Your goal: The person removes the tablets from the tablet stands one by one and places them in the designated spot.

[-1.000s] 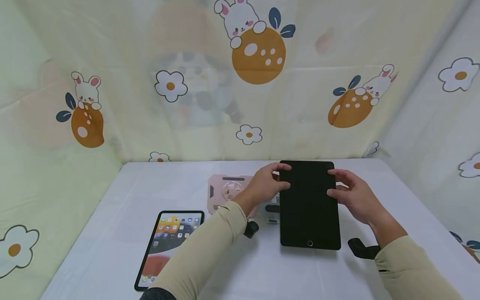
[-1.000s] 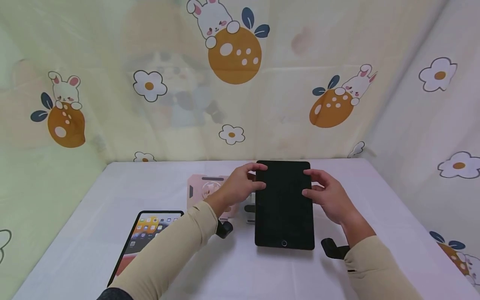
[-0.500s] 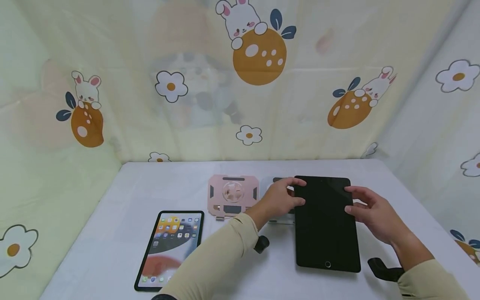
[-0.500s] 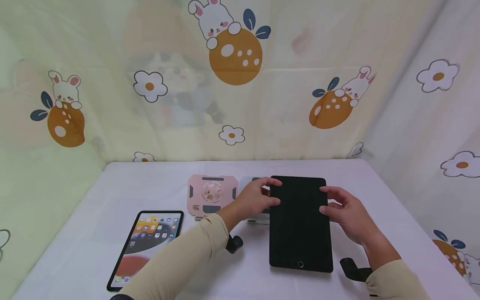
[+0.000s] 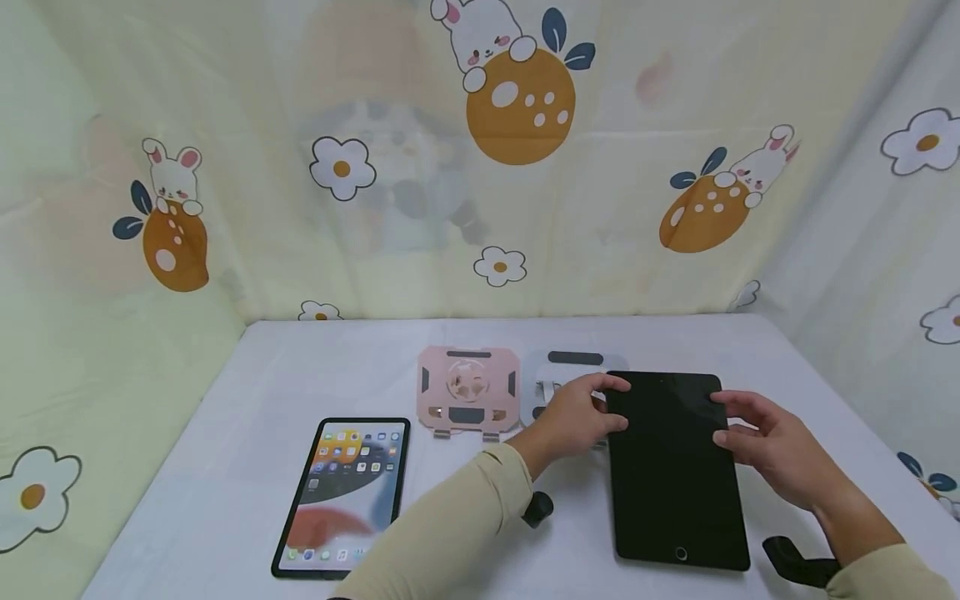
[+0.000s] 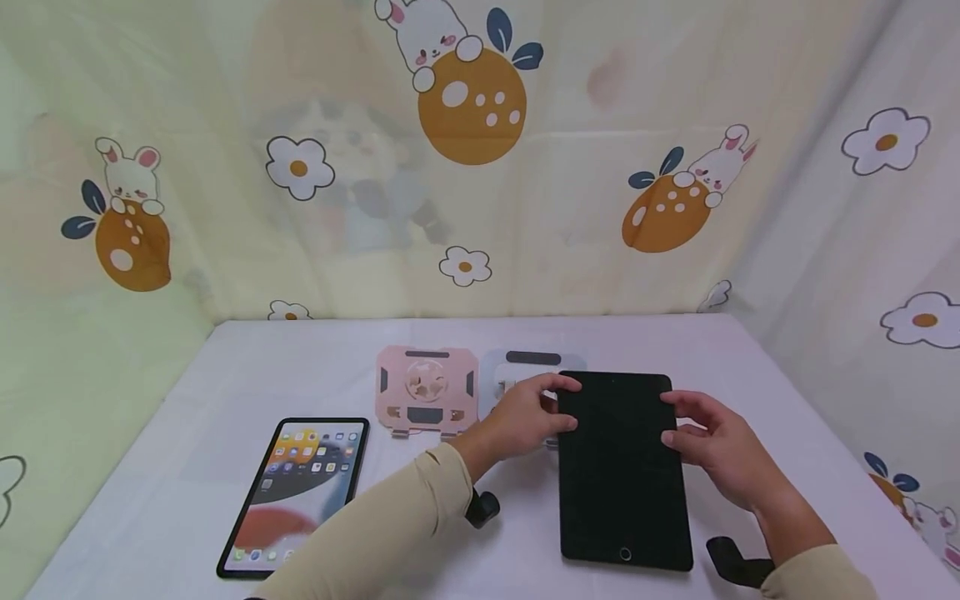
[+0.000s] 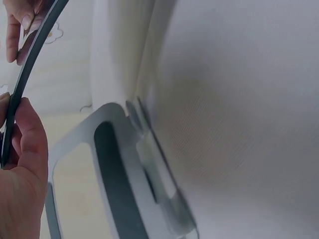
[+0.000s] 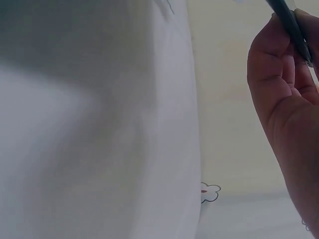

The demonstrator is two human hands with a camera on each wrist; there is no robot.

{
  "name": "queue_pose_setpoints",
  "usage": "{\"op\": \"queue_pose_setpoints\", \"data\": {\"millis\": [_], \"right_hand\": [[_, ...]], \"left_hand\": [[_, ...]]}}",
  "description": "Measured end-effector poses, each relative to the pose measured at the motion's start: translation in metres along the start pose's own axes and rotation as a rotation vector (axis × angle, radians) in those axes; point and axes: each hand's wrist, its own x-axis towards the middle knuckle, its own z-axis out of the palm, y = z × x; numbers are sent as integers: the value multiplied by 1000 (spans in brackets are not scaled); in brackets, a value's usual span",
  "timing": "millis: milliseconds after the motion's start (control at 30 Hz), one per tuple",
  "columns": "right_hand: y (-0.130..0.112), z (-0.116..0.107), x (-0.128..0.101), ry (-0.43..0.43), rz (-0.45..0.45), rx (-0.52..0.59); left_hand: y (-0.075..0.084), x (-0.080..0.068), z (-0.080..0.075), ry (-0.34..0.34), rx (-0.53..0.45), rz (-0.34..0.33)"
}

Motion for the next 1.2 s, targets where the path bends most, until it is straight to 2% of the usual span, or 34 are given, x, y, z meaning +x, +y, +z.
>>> {"op": "queue_pose_setpoints", "data": {"millis": [367,500,900,1200], "right_hand": [[17,-7,-16,-17,47,-9],[25,-10,-20,-23,26,53],[42,-18,-28,-15,21,158],[48,-23,-28,10,57,73]], "left_hand": [[-8,-6,21,5,-18,-27],[-8,-7,28,1,-18,-48],[-8,-6,44,-14,-24,-41],[-5,-2,47,-90,7,-58]]}}
